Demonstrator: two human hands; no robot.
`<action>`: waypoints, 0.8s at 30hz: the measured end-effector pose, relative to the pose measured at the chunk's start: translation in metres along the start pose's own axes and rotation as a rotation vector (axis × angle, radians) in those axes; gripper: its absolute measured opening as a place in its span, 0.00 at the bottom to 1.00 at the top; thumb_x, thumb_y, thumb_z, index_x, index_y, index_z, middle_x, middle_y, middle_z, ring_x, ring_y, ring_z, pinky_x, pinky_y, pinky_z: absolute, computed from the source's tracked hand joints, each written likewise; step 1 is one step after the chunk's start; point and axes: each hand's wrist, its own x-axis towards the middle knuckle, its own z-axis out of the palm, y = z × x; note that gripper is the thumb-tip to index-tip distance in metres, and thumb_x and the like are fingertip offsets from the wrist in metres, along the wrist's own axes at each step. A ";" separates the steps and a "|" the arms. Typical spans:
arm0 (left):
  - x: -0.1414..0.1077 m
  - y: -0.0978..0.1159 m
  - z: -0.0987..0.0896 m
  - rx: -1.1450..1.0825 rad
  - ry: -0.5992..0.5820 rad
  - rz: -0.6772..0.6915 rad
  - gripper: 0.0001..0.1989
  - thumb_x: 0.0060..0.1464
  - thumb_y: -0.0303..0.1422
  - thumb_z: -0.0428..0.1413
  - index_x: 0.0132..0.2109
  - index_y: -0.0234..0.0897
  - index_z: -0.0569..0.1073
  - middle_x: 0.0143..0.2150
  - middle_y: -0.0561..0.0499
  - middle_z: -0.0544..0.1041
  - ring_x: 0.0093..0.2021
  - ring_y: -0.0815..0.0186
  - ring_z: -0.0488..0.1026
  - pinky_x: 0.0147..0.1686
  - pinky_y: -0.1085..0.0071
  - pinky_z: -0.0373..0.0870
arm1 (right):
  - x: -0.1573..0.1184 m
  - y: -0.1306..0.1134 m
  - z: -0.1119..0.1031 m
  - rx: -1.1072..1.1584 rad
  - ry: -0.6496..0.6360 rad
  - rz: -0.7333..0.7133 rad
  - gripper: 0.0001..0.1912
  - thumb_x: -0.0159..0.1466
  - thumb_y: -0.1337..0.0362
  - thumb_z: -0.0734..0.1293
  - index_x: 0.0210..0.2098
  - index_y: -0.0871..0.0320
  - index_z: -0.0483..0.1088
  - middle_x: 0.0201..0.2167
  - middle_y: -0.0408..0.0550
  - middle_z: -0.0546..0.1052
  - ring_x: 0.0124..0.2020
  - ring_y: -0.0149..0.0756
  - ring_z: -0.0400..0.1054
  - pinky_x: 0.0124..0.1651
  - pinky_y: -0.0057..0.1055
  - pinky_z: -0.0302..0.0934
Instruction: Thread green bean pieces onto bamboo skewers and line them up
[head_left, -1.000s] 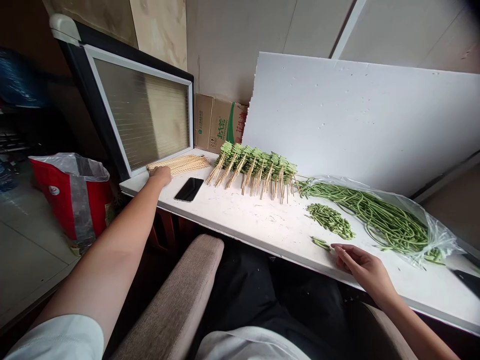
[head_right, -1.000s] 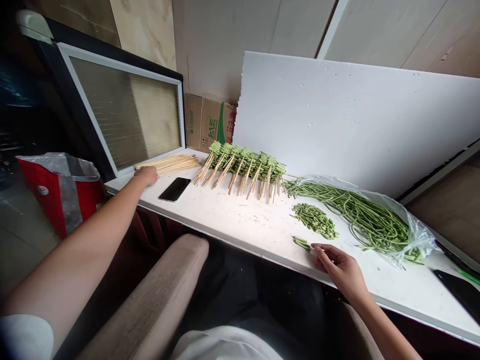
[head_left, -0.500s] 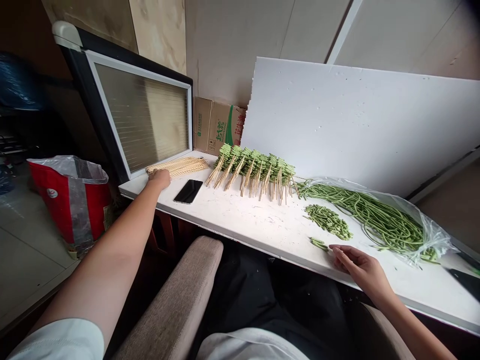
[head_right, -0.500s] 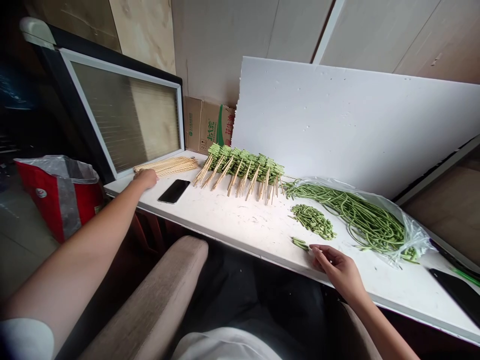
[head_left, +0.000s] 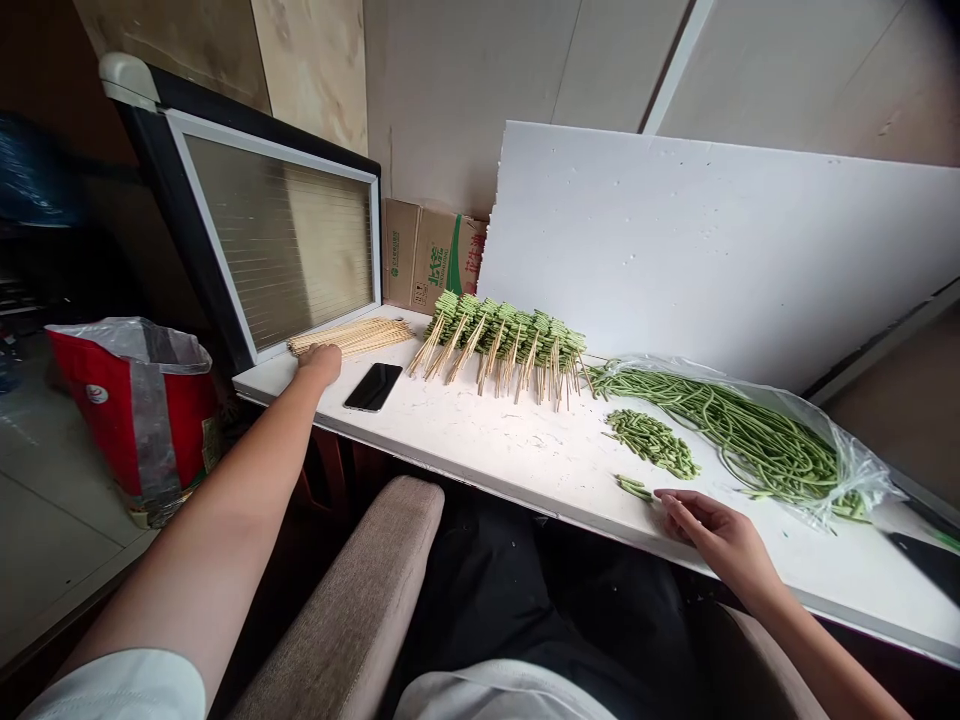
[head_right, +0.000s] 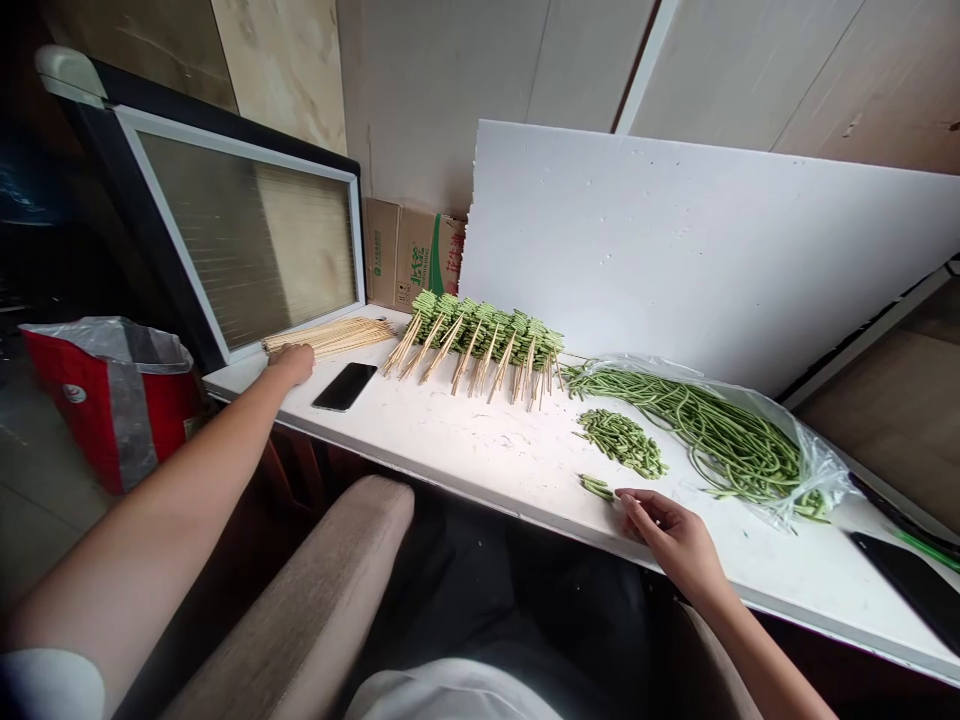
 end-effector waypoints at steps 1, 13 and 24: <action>-0.002 0.001 -0.001 0.026 0.005 -0.013 0.25 0.53 0.33 0.58 0.56 0.22 0.76 0.56 0.19 0.76 0.62 0.33 0.67 0.56 0.40 0.68 | -0.001 -0.002 0.000 -0.001 0.001 0.001 0.32 0.55 0.38 0.75 0.43 0.59 0.82 0.26 0.49 0.79 0.30 0.43 0.75 0.34 0.35 0.73; -0.015 0.005 -0.013 0.170 0.079 -0.087 0.22 0.55 0.27 0.52 0.54 0.22 0.79 0.56 0.23 0.77 0.58 0.39 0.71 0.54 0.49 0.70 | -0.002 -0.005 0.002 0.015 0.009 0.018 0.34 0.54 0.35 0.75 0.43 0.59 0.81 0.31 0.52 0.81 0.30 0.42 0.75 0.35 0.34 0.73; -0.034 0.008 -0.018 0.131 0.148 -0.058 0.18 0.61 0.28 0.49 0.49 0.19 0.78 0.53 0.21 0.77 0.56 0.40 0.70 0.50 0.53 0.69 | -0.005 -0.014 -0.006 0.029 -0.077 -0.063 0.33 0.59 0.36 0.72 0.47 0.58 0.80 0.26 0.50 0.78 0.28 0.40 0.70 0.32 0.35 0.69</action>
